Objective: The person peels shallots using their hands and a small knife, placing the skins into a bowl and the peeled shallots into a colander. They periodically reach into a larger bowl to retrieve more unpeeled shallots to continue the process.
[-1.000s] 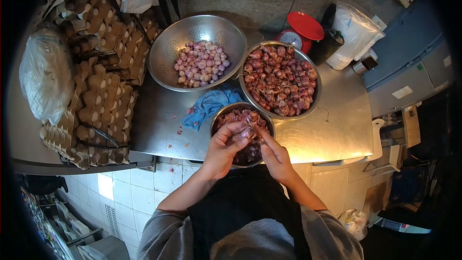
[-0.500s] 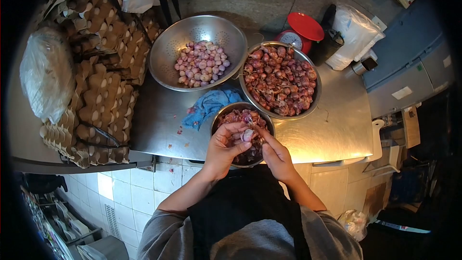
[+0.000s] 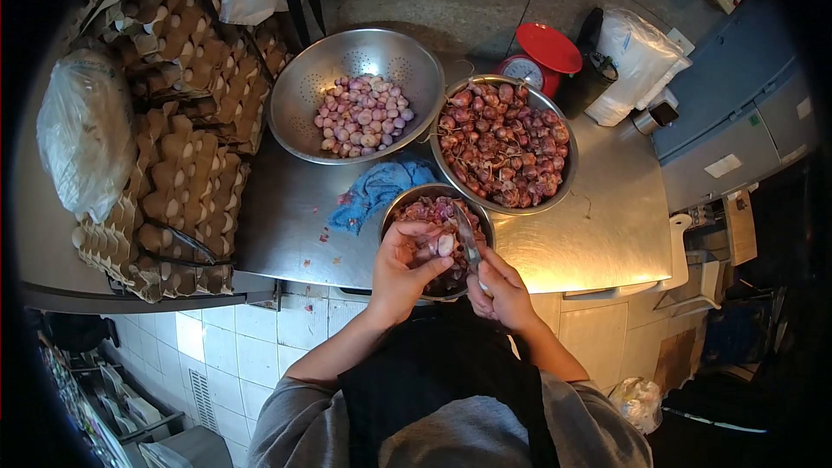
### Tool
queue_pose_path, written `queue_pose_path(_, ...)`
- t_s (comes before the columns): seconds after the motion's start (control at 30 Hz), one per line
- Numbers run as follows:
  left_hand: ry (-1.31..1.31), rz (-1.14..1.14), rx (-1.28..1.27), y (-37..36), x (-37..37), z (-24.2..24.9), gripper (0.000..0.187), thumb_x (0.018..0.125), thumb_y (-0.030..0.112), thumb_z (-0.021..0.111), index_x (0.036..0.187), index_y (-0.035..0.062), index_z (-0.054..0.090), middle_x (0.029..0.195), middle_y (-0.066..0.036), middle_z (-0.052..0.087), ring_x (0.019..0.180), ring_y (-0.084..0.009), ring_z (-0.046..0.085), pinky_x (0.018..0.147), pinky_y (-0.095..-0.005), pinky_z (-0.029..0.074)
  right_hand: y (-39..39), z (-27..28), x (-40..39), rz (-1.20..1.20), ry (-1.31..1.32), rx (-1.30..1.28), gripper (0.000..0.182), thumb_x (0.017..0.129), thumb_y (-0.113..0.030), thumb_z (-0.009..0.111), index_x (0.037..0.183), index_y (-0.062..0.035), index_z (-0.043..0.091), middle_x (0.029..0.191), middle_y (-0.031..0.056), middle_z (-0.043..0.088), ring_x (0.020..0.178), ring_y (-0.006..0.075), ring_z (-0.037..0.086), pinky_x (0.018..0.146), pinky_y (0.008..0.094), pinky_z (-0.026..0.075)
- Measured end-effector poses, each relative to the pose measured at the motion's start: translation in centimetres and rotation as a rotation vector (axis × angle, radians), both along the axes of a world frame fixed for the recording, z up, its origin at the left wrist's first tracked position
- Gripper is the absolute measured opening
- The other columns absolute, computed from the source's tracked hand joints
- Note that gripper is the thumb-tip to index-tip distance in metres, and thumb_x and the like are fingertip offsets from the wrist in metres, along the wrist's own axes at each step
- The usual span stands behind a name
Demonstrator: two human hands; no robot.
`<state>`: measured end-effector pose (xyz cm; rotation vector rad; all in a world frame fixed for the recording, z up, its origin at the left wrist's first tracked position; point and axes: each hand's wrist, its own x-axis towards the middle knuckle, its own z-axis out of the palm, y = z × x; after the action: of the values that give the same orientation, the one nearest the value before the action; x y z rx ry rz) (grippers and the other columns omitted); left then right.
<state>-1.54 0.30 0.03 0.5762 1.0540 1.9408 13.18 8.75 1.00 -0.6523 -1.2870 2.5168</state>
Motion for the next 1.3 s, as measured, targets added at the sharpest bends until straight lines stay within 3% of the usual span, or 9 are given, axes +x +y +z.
queue_pose_path(0.2, 0.283, 0.121, -0.007, -0.2, 0.7, -0.8, 0.039, 0.07, -0.015, 0.061, 0.1, 0.0009, 0.043, 0.101, -0.009, 0.05, 0.096, -0.0168, 0.054, 0.087, -0.0303, 0.046, -1.3, 0.4, -0.5, 0.001, 0.08, -0.024, 0.048, 0.094, -0.026, 0.038, 0.138, -0.0136, 0.023, 0.053, -0.002, 0.033, 0.043, 0.0055, 0.029, 0.039, 0.0181, 0.025)
queue_pose_path(0.47, 0.456, 0.184, 0.041, -0.3, 0.8, -1.7, 0.036, 0.071, -0.016, 0.059, 0.099, -0.0008, 0.043, 0.101, -0.011, 0.05, 0.098, -0.0175, 0.054, 0.086, -0.029, 0.045, -1.5, 0.0, -0.7, -0.064, 0.048, 0.07, 0.044, 0.094, -0.023, 0.039, 0.135, -0.0092, 0.029, 0.054, -0.0027, 0.033, 0.043, 0.0051, 0.031, 0.039, 0.0183, 0.027)
queue_pose_path(0.57, 0.44, 0.2, -0.023, -0.2, 1.0, -1.6, 0.038, 0.07, -0.015, 0.061, 0.101, -0.0008, 0.043, 0.103, -0.011, 0.05, 0.097, -0.0174, 0.053, 0.086, -0.0299, 0.045, -1.3, 0.4, -0.7, -0.069, 0.009, 0.139, 0.042, 0.094, -0.021, 0.039, 0.134, -0.0079, 0.032, 0.055, -0.0032, 0.034, 0.045, 0.0045, 0.033, 0.04, 0.0178, 0.028)
queue_pose_path(0.67, 0.242, 0.211, -0.034, 0.6, 1.3, 0.6, 0.037, 0.071, -0.011, 0.064, 0.103, -0.0019, 0.048, 0.102, -0.01, 0.051, 0.091, -0.0158, 0.056, 0.082, -0.0265, 0.047, -1.2, 0.1, -0.7, -0.127, -0.024, 0.279, 0.041, 0.094, -0.019, 0.04, 0.133, -0.0079, 0.035, 0.058, -0.004, 0.034, 0.047, 0.0036, 0.033, 0.042, 0.0168, 0.028)
queue_pose_path(0.8, 0.142, 0.011, -0.027, 0.1, 0.7, 0.1, 0.037, 0.072, -0.005, 0.067, 0.104, 0.0008, 0.048, 0.098, -0.005, 0.054, 0.091, -0.0116, 0.054, 0.083, -0.0251, 0.045, -1.5, 0.5, -1.0, -0.144, -0.103, 0.464, 0.04, 0.094, -0.018, 0.04, 0.132, -0.0084, 0.036, 0.06, -0.0048, 0.035, 0.05, 0.0031, 0.033, 0.045, 0.016, 0.028)
queue_pose_path(0.97, 0.101, -0.079, -0.088, 0.2, -0.3, -1.3, 0.035, 0.074, -0.004, 0.065, 0.104, 0.0041, 0.05, 0.089, 0.0, 0.056, 0.091, -0.0079, 0.052, 0.082, -0.0231, 0.042, -1.2, 0.1, -1.0, -0.099, -0.04, 0.392, 0.041, 0.094, -0.017, 0.04, 0.133, -0.0059, 0.034, 0.057, -0.0041, 0.035, 0.047, 0.0039, 0.033, 0.043, 0.017, 0.029)
queue_pose_path(1.17, 0.072, -0.156, -0.013, 0.0, -0.7, 0.1, 0.032, 0.078, -0.001, 0.062, 0.106, 0.0056, 0.049, 0.097, -0.001, 0.054, 0.089, -0.0089, 0.052, 0.081, -0.0224, 0.042, 0.8, -0.6, -0.8, -0.174, -0.11, 0.356, 0.041, 0.093, -0.015, 0.039, 0.133, -0.0051, 0.033, 0.057, -0.0042, 0.035, 0.045, 0.0041, 0.032, 0.041, 0.0163, 0.027)
queue_pose_path(1.3, -0.154, -0.214, -0.031, -0.2, -1.1, 0.2, 0.032, 0.081, 0.004, 0.06, 0.11, 0.0088, 0.047, 0.101, -0.003, 0.053, 0.092, -0.012, 0.052, 0.082, -0.0257, 0.042, 1.2, -0.1, -0.9, -0.179, -0.092, 0.37, 0.044, 0.094, -0.018, 0.04, 0.135, -0.0085, 0.029, 0.059, -0.0054, 0.034, 0.047, 0.0036, 0.031, 0.043, 0.016, 0.027)
